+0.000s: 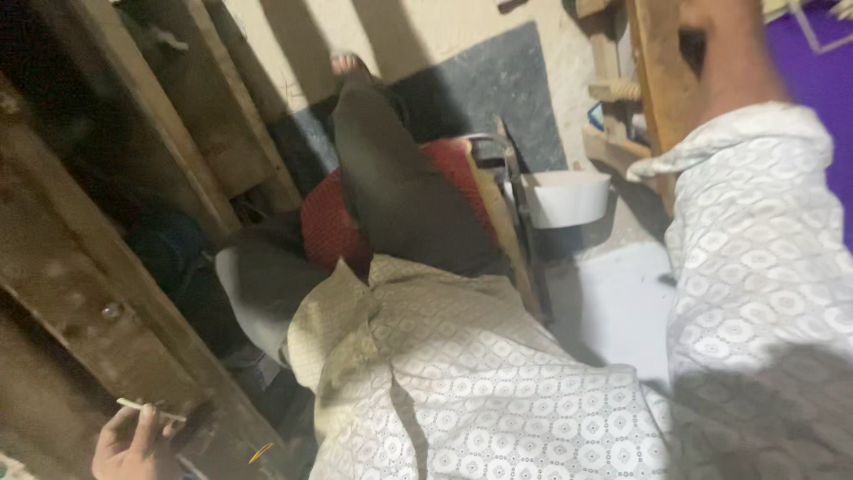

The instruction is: The person strips insulation from white wires using scissors, then inserts the wires into slots on a motor stator. They trim excess wire and insulation, and use pliers to adjust the wires within the stator slots.

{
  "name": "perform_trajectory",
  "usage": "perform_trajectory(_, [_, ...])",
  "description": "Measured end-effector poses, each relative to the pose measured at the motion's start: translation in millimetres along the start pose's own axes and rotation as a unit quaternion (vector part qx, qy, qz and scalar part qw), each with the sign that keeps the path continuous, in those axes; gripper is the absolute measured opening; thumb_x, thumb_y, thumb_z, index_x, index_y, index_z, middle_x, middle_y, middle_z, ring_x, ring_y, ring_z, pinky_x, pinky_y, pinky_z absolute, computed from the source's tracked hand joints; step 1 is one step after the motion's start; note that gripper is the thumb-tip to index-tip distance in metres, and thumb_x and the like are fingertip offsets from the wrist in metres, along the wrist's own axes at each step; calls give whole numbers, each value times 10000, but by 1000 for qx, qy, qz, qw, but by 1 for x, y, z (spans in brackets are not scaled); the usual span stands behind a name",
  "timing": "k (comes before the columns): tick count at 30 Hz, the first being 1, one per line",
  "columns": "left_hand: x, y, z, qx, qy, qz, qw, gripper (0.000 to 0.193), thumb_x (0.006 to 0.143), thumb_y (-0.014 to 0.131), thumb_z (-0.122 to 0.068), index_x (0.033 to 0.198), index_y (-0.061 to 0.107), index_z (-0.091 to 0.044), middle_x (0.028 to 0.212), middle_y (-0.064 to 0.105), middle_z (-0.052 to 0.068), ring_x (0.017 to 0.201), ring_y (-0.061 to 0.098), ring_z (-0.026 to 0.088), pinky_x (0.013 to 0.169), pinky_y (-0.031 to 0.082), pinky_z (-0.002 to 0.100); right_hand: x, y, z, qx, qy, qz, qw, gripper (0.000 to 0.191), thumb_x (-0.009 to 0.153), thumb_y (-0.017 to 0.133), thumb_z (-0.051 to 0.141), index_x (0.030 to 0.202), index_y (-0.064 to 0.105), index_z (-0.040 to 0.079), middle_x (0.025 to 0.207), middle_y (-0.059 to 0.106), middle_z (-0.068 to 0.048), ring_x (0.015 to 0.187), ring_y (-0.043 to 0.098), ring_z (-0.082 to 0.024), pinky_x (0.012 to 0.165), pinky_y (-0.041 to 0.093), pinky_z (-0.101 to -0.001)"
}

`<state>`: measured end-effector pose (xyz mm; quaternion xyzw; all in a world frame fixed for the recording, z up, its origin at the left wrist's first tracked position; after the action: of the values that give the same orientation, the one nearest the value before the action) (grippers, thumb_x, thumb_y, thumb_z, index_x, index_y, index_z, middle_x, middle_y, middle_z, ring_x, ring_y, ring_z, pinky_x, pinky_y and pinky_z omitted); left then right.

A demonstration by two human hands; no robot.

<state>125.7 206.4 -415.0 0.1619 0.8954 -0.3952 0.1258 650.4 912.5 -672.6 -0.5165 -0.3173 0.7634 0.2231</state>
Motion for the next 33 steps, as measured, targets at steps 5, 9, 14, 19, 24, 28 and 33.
perform_trajectory(5, [3, 1, 8, 140, -41, -29, 989, 233, 1112, 717, -82, 1202, 626, 113, 1003, 708, 177, 872, 706, 219, 750, 601, 378, 30, -12, -15, -21, 8, -4, 1000, 263, 1027, 685, 254, 1023, 649, -6, 928, 700, -182, 834, 660, -395, 700, 493, -513])
perform_trajectory(9, [-5, 13, -8, 223, 13, -40, 974, 257, 1126, 719, -127, 1240, 661, 96, 979, 730, 194, 919, 720, 210, 813, 590, 399, 49, 6, -49, -33, 17, -53, 998, 258, 1035, 685, 248, 1023, 642, -6, 922, 697, -177, 827, 655, -396, 693, 488, -517])
perform_trajectory(14, [-13, -13, -14, 265, -116, -69, 955, 330, 1024, 797, -256, 1304, 715, -103, 972, 741, 163, 835, 703, 218, 687, 540, 370, 45, 5, -44, -46, 58, -116, 990, 252, 1045, 685, 239, 1022, 633, -6, 915, 694, -170, 819, 649, -396, 683, 481, -522])
perform_trajectory(19, [-9, 2, -25, 48, -94, -57, 993, 205, 914, 817, -129, 1067, 727, -25, 893, 721, 78, 725, 640, 124, 616, 505, 281, -12, -28, 13, -37, 153, -242, 957, 248, 1056, 685, 231, 1022, 624, -7, 908, 691, -164, 810, 643, -397, 673, 474, -526])
perform_trajectory(24, [5, -2, -72, -153, 15, -11, 988, 139, 947, 764, -58, 1055, 684, -26, 872, 730, 50, 727, 663, 89, 647, 544, 239, -122, -80, 112, -44, 4, -563, 825, 244, 1066, 686, 223, 1021, 615, -7, 901, 687, -157, 802, 636, -397, 664, 468, -531])
perform_trajectory(28, [-4, -54, -106, -153, 64, -78, 983, 106, 998, 762, -17, 1078, 692, -12, 897, 698, 49, 756, 640, 90, 663, 522, 250, -156, -73, 137, -37, -33, -549, 835, 104, 1054, 638, 61, 996, 634, -25, 943, 700, -187, 844, 669, -377, 768, 524, -514])
perform_trajectory(33, [-13, -157, -117, 91, 232, -175, 953, 189, 995, 798, -65, 1147, 701, -10, 1093, 708, 86, 1026, 672, 149, 905, 551, 310, -132, 15, 120, 140, 71, -76, 985, 203, 1035, 724, 147, 1043, 755, -54, 770, 621, -117, 671, 526, -231, 597, 394, -401])
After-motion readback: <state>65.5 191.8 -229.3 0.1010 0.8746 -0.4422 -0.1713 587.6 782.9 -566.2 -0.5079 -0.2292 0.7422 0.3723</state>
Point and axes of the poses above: each hand's wrist, its own x-axis towards the middle knuckle, its own y-axis out of the palm, z = x × y, the point moved 10 cm from there along x, towards the middle knuckle
